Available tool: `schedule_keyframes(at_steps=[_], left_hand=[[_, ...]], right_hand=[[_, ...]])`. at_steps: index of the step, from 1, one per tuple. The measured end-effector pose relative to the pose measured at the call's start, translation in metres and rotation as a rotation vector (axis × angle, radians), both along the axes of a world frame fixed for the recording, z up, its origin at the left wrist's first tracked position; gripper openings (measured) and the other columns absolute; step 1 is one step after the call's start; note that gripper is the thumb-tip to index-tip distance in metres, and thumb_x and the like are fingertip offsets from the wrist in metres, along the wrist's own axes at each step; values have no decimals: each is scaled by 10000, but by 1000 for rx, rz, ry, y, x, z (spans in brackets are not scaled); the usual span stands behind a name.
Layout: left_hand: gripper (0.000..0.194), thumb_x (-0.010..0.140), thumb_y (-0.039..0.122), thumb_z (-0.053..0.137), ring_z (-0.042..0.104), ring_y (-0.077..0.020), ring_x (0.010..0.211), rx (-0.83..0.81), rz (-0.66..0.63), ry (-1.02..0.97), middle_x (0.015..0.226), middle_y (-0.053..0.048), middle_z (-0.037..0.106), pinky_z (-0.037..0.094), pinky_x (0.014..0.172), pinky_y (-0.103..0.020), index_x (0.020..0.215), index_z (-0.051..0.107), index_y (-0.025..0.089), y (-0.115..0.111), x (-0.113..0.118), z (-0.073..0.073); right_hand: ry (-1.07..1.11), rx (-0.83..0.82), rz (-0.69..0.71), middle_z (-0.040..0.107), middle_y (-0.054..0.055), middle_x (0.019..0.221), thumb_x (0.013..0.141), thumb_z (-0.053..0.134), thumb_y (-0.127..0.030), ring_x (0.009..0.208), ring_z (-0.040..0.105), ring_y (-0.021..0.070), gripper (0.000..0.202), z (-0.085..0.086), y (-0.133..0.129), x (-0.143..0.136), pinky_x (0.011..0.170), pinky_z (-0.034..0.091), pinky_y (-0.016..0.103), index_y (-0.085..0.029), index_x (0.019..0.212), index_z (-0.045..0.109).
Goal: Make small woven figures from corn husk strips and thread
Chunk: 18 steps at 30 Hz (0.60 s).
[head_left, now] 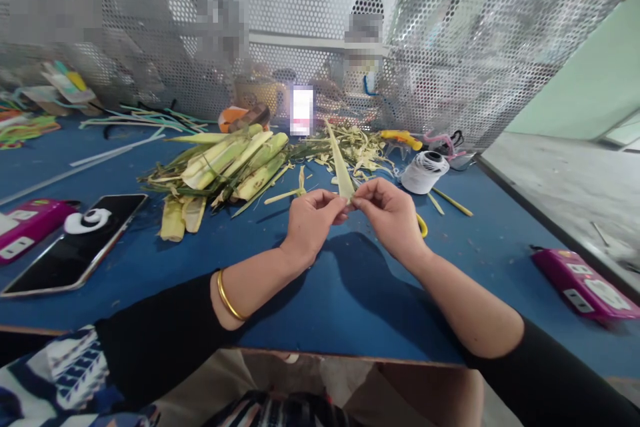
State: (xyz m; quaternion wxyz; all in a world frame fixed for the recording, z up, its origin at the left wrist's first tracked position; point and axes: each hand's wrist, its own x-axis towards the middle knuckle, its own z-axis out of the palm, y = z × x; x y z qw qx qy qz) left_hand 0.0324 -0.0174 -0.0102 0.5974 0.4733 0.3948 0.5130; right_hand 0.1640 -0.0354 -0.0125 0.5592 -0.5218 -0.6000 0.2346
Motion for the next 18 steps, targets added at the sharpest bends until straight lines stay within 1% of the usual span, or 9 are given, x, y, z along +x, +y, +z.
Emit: schedule_keyframes(at_steps=[2,5,7,10,14,18], left_hand=[[95,656,205,687,616,-107,583,8,-3,9,619,-15,674,519,629,-242,607,627,151,-1,0,1],[112,660,210,686,582,-97,529,-18,-13,8,597,-14,661,504,580,-239,593,618,152,0,-2,2],[134,667,229,684,551,-88,490,-64,-25,-14,588,-13,650,496,559,-244,583,613,154,1,-3,2],[147,661,238,692,531,-81,479,-153,-52,-70,577,-8,633,496,561,-245,576,608,151,3,-4,2],[103,679,210,670,527,-81,480,-276,-85,-130,554,-8,615,485,533,-224,611,633,143,3,-5,5],[96,709,190,656,525,-77,478,-326,-100,-153,554,-11,613,479,509,-205,630,642,137,2,-5,7]], right_hand=[[21,6,15,597,-25,637,743,617,-232,609,573,138,71,0,0,0,619,451,288,-204,735,552],[13,26,65,604,-23,643,764,608,-228,627,579,140,62,0,0,1,636,459,290,-204,742,555],[-52,49,80,612,-18,663,784,597,-225,643,571,140,49,1,0,2,645,456,288,-203,744,579],[-173,86,62,628,-13,699,802,594,-225,666,561,142,55,0,0,4,657,453,281,-205,756,617],[-280,138,43,663,-5,765,811,600,-213,720,591,152,60,-1,-1,6,708,463,283,-218,786,654],[-370,212,16,678,3,786,831,590,-200,748,606,160,100,0,-2,7,723,462,283,-226,775,668]])
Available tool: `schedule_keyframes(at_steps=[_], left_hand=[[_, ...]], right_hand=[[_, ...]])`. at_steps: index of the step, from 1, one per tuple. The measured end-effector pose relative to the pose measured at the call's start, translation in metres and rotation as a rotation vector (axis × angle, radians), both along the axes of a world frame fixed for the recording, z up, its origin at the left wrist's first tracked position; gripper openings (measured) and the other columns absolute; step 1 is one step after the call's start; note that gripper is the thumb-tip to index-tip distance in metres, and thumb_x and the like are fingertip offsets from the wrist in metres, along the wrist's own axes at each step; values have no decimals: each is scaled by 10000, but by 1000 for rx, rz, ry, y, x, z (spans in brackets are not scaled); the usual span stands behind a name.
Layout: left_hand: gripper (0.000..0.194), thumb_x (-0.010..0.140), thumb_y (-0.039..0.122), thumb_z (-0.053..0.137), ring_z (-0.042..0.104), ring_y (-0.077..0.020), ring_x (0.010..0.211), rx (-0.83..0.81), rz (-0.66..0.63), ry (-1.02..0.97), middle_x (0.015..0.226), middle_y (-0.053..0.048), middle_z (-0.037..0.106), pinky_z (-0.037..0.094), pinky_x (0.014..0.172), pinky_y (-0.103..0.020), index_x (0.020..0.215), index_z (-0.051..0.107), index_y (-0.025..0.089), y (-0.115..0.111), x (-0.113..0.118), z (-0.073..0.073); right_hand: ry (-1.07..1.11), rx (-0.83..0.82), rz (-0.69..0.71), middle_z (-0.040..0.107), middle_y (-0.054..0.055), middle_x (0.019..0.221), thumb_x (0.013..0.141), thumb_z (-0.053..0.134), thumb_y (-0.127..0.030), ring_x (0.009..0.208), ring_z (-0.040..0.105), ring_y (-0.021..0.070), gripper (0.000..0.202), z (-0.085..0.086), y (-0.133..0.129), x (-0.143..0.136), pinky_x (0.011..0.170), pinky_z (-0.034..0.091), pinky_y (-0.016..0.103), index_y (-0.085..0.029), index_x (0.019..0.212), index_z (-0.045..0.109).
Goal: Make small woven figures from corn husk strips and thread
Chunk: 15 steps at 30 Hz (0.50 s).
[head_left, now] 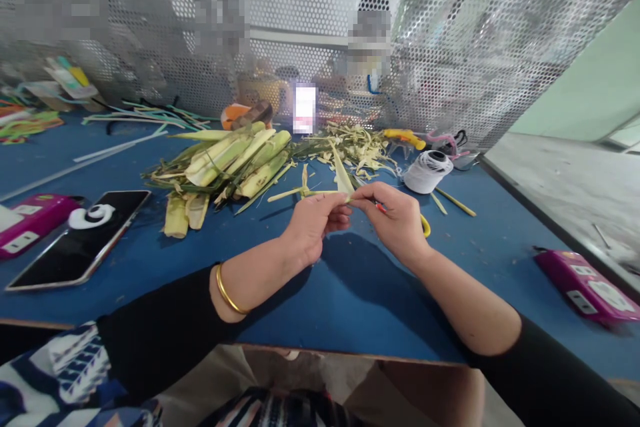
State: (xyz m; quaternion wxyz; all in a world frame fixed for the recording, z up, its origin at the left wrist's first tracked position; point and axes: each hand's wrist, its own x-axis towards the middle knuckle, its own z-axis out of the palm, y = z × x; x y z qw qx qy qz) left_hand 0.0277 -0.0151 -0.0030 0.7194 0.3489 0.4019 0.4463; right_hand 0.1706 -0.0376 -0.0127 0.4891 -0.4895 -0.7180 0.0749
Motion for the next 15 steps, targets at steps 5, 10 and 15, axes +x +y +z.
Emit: schedule_keyframes(at_steps=[5,10,15], left_hand=[[54,701,141,659,561,-75,545,11,-39,-16,633,-24,651,501,564,-201,649,654,129,1,-1,0],[130,674,219,710,571,-82,563,188,35,38,623,-5,654,515,634,-229,603,625,152,-1,1,-5],[112,673,230,699,586,-92,557,293,89,100,622,-1,665,522,651,-251,618,634,158,-4,5,-8]], right_hand=[[0,17,-9,663,3,763,836,579,-189,745,593,163,121,1,1,0,714,454,284,-221,742,649],[144,-98,-9,629,-9,699,799,601,-209,663,546,146,98,2,1,-1,652,436,280,-207,703,619],[297,-216,4,607,-16,640,762,634,-253,615,532,136,106,1,4,-1,626,431,287,-195,680,597]])
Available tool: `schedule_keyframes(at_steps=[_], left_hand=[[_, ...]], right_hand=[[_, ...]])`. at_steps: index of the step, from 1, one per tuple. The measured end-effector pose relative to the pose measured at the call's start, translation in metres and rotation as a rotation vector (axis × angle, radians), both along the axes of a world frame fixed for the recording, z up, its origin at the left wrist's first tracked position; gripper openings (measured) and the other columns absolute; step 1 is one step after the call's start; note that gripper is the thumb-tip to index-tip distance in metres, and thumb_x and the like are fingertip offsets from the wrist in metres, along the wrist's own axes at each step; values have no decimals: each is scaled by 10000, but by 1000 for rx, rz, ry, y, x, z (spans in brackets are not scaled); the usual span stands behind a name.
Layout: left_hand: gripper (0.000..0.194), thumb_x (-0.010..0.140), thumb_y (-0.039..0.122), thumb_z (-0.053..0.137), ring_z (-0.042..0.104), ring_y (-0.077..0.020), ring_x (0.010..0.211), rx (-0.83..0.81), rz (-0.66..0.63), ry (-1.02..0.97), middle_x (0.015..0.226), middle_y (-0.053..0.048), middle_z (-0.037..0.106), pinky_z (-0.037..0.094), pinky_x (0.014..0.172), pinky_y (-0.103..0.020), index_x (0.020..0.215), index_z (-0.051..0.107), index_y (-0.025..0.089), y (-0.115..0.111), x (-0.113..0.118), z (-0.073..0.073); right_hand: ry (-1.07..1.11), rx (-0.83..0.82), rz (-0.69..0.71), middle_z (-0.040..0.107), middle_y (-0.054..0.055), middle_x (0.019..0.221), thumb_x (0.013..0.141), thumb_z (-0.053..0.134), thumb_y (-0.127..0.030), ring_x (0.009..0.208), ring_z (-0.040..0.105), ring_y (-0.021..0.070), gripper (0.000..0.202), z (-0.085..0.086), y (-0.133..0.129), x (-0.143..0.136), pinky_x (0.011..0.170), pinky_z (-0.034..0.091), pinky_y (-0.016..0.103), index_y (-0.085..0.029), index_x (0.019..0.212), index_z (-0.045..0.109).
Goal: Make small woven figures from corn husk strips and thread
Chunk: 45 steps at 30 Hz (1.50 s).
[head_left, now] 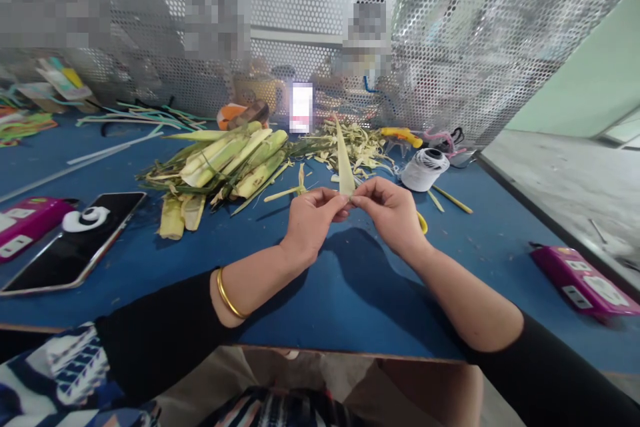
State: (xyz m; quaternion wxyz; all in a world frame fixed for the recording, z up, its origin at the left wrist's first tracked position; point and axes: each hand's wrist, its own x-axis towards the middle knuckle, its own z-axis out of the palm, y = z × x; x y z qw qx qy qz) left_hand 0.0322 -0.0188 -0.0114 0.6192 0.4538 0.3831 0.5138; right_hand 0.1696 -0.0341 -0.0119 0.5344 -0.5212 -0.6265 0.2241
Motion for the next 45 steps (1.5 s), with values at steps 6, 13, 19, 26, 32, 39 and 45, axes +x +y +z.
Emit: schedule_keyframes(at_steps=[6,13,19,26,32,39,45], left_hand=[[116,683,263,695,617,-112,590,46,-8,54,656,-21,691,531,663,-261,655,678,151,-1,-1,2],[102,694,227,676,601,-101,551,28,17,82,630,-22,678,528,628,-251,636,659,144,-2,-2,5],[172,658,289,719,548,-88,497,-89,-24,-15,596,-12,644,513,587,-259,600,634,152,2,-4,3],[92,652,216,712,616,-107,600,-155,-106,-55,638,-12,672,513,661,-253,634,642,159,5,-5,3],[107,695,229,683,615,-101,576,-25,-54,1,635,-13,684,523,667,-255,623,641,162,3,-2,2],[98,679,238,703,620,-111,572,49,-30,74,630,-20,683,529,636,-251,660,668,148,2,-2,1],[159,675,263,691,562,-91,490,-3,-19,49,579,-12,649,507,567,-242,584,637,145,3,-4,3]], right_hand=[[37,-32,-4,617,-12,636,740,645,-256,611,548,138,92,-2,3,2,614,436,287,-191,695,598],[54,4,55,612,-16,649,763,640,-241,633,574,141,77,2,0,-1,626,447,281,-196,724,590],[-166,171,25,643,-10,738,806,612,-226,712,576,155,56,1,-2,0,704,456,290,-221,751,623],[-213,203,-1,657,-1,761,815,592,-195,743,584,160,95,-2,-1,3,715,446,287,-221,738,641],[-53,38,-17,629,-10,664,769,629,-248,644,543,144,96,0,0,1,638,433,286,-197,688,616],[57,-34,-10,631,-4,649,733,659,-259,595,551,137,96,-4,4,4,610,446,289,-184,706,607],[-45,87,60,622,-14,676,786,629,-239,638,540,131,61,0,1,1,627,436,269,-192,747,625]])
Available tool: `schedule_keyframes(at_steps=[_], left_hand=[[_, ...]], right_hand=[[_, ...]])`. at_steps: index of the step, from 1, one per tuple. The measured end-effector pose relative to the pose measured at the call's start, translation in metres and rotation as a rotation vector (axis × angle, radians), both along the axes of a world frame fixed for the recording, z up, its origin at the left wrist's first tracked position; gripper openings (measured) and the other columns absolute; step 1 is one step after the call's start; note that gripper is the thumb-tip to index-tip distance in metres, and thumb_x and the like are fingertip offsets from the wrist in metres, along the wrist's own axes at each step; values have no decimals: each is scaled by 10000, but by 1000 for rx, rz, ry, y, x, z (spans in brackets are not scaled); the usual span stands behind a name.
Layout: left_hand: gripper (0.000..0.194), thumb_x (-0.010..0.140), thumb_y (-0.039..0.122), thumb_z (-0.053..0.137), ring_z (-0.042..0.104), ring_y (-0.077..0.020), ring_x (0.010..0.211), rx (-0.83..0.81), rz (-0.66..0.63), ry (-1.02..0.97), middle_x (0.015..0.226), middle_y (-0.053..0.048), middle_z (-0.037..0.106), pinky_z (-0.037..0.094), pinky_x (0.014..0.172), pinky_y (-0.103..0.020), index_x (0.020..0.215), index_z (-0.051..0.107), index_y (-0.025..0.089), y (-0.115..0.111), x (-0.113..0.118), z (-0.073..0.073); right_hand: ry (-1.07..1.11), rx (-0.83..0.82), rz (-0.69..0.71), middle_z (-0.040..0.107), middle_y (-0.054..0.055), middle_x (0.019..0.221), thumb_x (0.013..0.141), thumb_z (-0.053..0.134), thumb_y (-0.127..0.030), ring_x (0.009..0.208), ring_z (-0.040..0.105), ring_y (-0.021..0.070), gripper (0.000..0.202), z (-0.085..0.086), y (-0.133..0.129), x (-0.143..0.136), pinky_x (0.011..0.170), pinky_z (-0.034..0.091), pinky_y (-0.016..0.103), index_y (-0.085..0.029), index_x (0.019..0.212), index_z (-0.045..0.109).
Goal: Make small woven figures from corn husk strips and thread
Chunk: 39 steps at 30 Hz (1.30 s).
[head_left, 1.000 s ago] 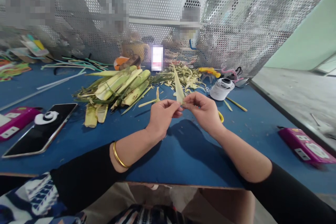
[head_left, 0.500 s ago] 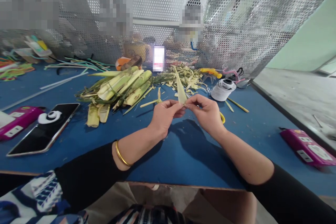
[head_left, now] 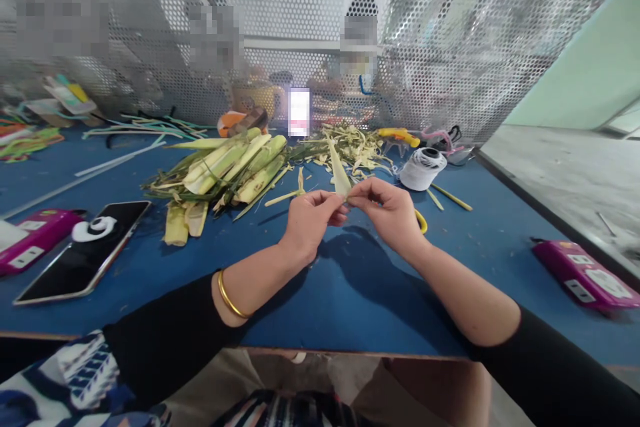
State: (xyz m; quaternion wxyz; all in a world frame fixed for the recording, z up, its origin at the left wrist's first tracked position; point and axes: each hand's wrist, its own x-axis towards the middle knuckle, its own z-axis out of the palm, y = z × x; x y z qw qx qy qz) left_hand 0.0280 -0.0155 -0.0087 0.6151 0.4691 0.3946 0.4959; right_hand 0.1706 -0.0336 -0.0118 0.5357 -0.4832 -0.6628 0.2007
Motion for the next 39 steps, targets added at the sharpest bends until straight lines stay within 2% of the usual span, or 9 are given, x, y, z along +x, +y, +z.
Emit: schedule_keyframes(at_steps=[8,15,23,31,35,39], left_hand=[[121,636,247,720,599,-104,574,-108,-61,-99,622,-13,666,508,627,-246,619,647,153,2,-1,0],[120,650,252,722,605,-106,568,-56,-42,-107,635,-20,685,522,655,-262,641,657,151,0,1,-3],[102,645,237,726,606,-103,570,14,-27,-41,650,-16,693,519,653,-260,665,678,150,-1,2,-3],[150,653,257,705,575,-101,543,-85,-33,-77,608,-18,662,506,635,-264,579,622,156,1,-1,-1],[93,629,220,706,592,-106,582,-136,-83,-112,633,-16,665,499,620,-245,614,641,155,2,-2,1],[99,594,186,721,603,-110,589,-150,-65,-135,617,3,650,507,634,-250,646,642,157,4,-2,1]], right_hand=[[-108,82,-43,644,2,720,813,605,-239,713,570,157,99,0,-2,-1,686,449,287,-210,722,627],[15,5,-107,646,-4,677,773,636,-241,649,574,142,88,-2,0,-2,644,452,284,-192,703,614],[42,-25,-93,640,-5,662,766,630,-220,628,580,146,70,-2,2,1,622,453,288,-194,711,597],[-169,109,-52,663,-3,754,822,595,-203,730,592,159,60,-1,-2,-1,710,453,292,-217,777,634],[-256,169,-102,680,1,775,831,591,-191,769,605,176,94,-3,-1,2,742,450,306,-229,759,637],[-269,168,-89,667,0,764,839,580,-181,754,592,167,109,-3,-1,2,740,439,302,-220,746,621]])
